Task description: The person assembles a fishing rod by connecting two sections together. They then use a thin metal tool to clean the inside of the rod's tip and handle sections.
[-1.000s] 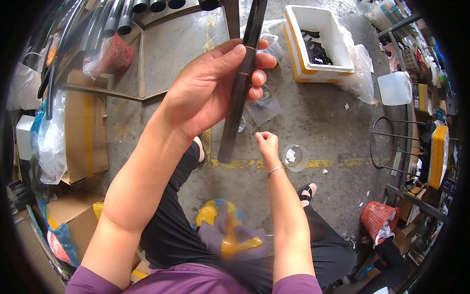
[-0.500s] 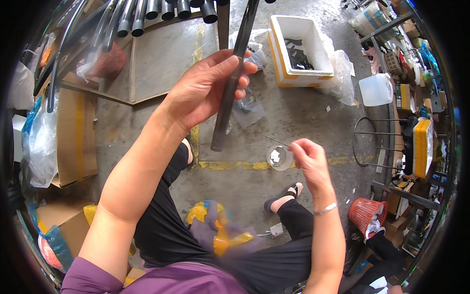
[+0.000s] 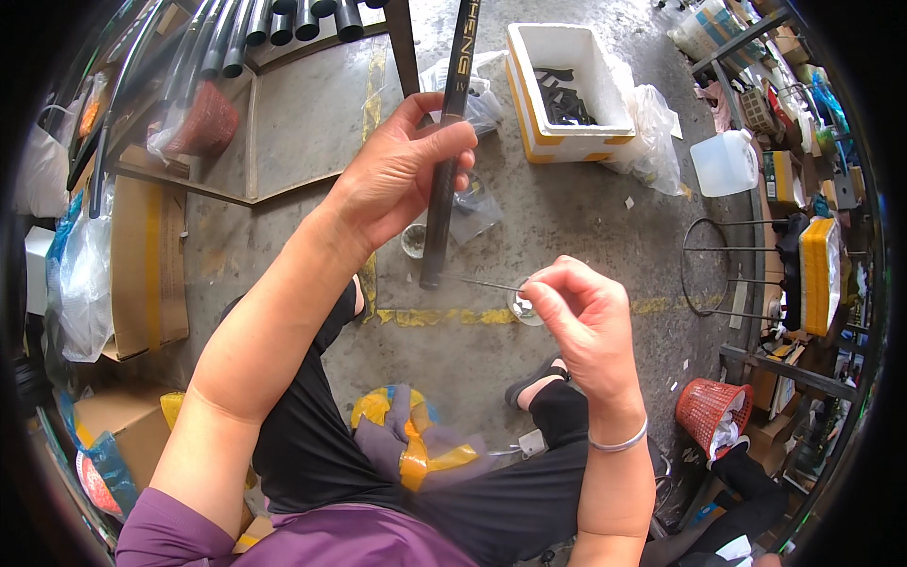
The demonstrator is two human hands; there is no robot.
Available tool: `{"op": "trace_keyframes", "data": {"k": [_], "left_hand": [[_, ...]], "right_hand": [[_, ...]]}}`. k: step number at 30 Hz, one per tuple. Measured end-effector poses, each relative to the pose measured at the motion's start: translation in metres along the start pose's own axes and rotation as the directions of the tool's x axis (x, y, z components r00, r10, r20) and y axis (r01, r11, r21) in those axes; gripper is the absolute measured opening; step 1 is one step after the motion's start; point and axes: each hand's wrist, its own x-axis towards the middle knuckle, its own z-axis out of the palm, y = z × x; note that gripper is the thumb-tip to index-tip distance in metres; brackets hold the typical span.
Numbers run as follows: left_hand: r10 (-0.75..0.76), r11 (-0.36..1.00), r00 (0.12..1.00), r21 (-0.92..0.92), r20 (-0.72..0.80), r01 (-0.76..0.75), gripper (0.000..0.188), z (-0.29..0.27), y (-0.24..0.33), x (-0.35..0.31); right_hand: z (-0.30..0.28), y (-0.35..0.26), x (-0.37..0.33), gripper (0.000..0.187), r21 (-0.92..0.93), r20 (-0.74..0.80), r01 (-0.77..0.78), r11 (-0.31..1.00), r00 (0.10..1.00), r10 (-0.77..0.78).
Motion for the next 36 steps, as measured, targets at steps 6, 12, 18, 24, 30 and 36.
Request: {"op": "trace_keyframes", "data": {"k": [6,12,18,24,30,36], "left_hand": [[0.012,1.0,1.0,0.008,0.003,-0.012,0.043,0.003,-0.003,0.001],[0.002,1.0,1.0,-0.021,0.019,-0.002,0.042,0.0,0.0,-0.001],[-0.018,0.994,0.998,-0.109,0.058,0.024,0.035,-0.002,0.003,-0.003],[-0.016,0.97,0.995,-0.24,0.101,0.04,0.029,-0.002,0.007,-0.006],[0.004,0.977,0.992,-0.213,0.123,0.022,0.027,0.001,0.008,-0.007],[0.002,0.971,0.981,-0.234,0.195,0.045,0.033,-0.004,0.004,-0.003]], "right_hand": [[0.006,0.004,0.0,0.01,-0.067,-0.007,-0.005,0.998,1.0,0.005],[0.003,0.001,-0.001,0.009,-0.067,-0.018,-0.01,0.998,1.0,0.008],[0.005,0.007,0.002,0.008,-0.044,-0.007,0.002,0.999,1.0,-0.002],[0.009,0.013,0.003,0.007,0.005,-0.033,0.046,0.999,0.998,-0.046],[0.016,0.016,0.003,0.005,0.045,-0.043,0.108,0.993,0.993,-0.106],[0.015,0.017,0.004,0.004,-0.078,-0.032,0.208,0.975,0.977,-0.211]]}}
